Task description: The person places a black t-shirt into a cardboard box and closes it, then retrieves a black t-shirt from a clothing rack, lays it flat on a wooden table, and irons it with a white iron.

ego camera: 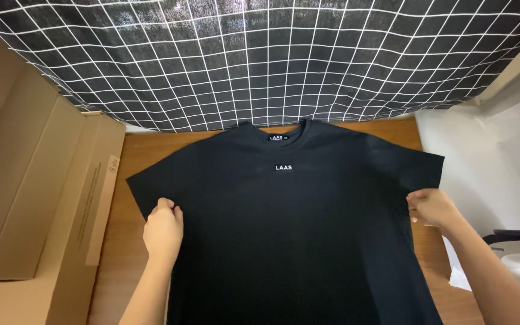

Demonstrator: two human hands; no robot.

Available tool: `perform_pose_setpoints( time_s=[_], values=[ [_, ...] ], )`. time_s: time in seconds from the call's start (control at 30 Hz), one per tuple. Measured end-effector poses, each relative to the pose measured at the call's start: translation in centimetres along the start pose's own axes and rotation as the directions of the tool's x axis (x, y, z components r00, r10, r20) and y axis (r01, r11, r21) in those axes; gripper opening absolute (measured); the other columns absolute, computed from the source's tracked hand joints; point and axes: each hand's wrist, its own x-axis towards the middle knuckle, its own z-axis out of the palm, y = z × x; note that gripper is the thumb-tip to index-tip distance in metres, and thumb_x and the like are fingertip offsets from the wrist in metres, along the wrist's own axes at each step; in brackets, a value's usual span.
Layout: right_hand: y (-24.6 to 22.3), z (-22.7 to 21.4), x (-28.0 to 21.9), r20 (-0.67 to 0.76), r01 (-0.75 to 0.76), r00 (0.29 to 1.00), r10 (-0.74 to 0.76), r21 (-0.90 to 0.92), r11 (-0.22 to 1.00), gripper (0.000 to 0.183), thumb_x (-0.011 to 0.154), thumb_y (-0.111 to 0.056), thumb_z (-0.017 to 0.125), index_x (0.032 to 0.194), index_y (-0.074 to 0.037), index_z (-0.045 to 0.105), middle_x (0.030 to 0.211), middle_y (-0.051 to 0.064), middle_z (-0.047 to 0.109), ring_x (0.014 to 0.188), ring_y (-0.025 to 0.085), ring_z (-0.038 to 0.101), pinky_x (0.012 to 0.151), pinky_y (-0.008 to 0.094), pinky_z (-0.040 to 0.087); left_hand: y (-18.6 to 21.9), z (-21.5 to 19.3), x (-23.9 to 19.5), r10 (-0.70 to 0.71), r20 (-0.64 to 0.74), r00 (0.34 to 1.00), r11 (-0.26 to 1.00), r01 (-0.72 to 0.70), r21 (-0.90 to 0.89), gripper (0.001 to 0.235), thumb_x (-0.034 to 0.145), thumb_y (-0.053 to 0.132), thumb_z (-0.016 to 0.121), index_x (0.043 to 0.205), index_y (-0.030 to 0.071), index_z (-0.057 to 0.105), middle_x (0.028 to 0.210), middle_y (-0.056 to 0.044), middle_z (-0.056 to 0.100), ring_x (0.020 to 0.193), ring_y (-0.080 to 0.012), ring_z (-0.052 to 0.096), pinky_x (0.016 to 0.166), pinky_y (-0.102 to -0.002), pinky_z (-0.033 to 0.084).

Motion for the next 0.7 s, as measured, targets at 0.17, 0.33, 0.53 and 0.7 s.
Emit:
perform_pose_setpoints(
  time_s=[0.17, 0.33, 0.53, 0.7],
  values=[
    [-1.3, 1.2, -2.2, 0.079, -0.148, 0.989, 0.125, 0.505, 0.85, 0.044, 0.119, -0.018, 0.06, 0.156, 0.004, 0.068, 0.083, 0.028, 0.078, 0.076, 0.032, 0.073, 0.088, 0.042, 0.063, 0.6, -0.4, -0.7, -0.038, 0.06, 0.997, 0.997, 0.042, -0.064, 0.017, 0.122, 0.026, 0.057, 0.131, 0.013, 0.061, 0.108, -0.018, 0.082, 0.095, -0.0485, 0.079, 0.074, -0.063, 0.06],
    [-3.1, 1.4, -5.2, 0.015, -0.095, 0.995, 0.097, 0.41, 0.907, 0.043, 0.111, -0.03, 0.079, 0.142, -0.001, 0.074, 0.083, 0.023, 0.086, 0.072, 0.032, 0.082, 0.091, 0.04, 0.064, 1.5, -2.5, -1.3, -0.072, 0.116, 0.991, 0.986, 0.089, -0.144, 0.016, 0.119, 0.02, 0.061, 0.134, 0.018, 0.056, 0.098, -0.016, 0.079, 0.087, -0.0448, 0.077, 0.077, -0.058, 0.058],
    [-1.0, 3.4, -4.2, -0.154, 0.096, 0.984, -0.087, 0.052, 0.994, 0.023, 0.112, -0.036, 0.08, 0.11, -0.014, 0.08, 0.079, 0.008, 0.088, 0.077, 0.026, 0.085, 0.084, 0.038, 0.063, 0.8, -2.5, -1.7, -0.069, 0.158, 0.985, 0.991, 0.086, -0.106, 0.013, 0.11, 0.021, 0.075, 0.122, 0.019, 0.069, 0.106, -0.006, 0.08, 0.103, -0.0336, 0.078, 0.086, -0.053, 0.063],
    [-1.3, 3.2, -4.9, -0.185, 0.045, 0.982, -0.047, -0.019, 0.999, 0.03, 0.114, -0.045, 0.077, 0.123, -0.017, 0.087, 0.095, 0.008, 0.089, 0.092, 0.032, 0.086, 0.082, 0.045, 0.064, 1.8, -3.7, -2.5, -0.174, 0.211, 0.962, 0.979, 0.192, -0.067, 0.037, 0.116, 0.046, 0.07, 0.103, 0.014, 0.082, 0.085, -0.01, 0.083, 0.084, -0.0368, 0.081, 0.072, -0.049, 0.063]
  ],
)
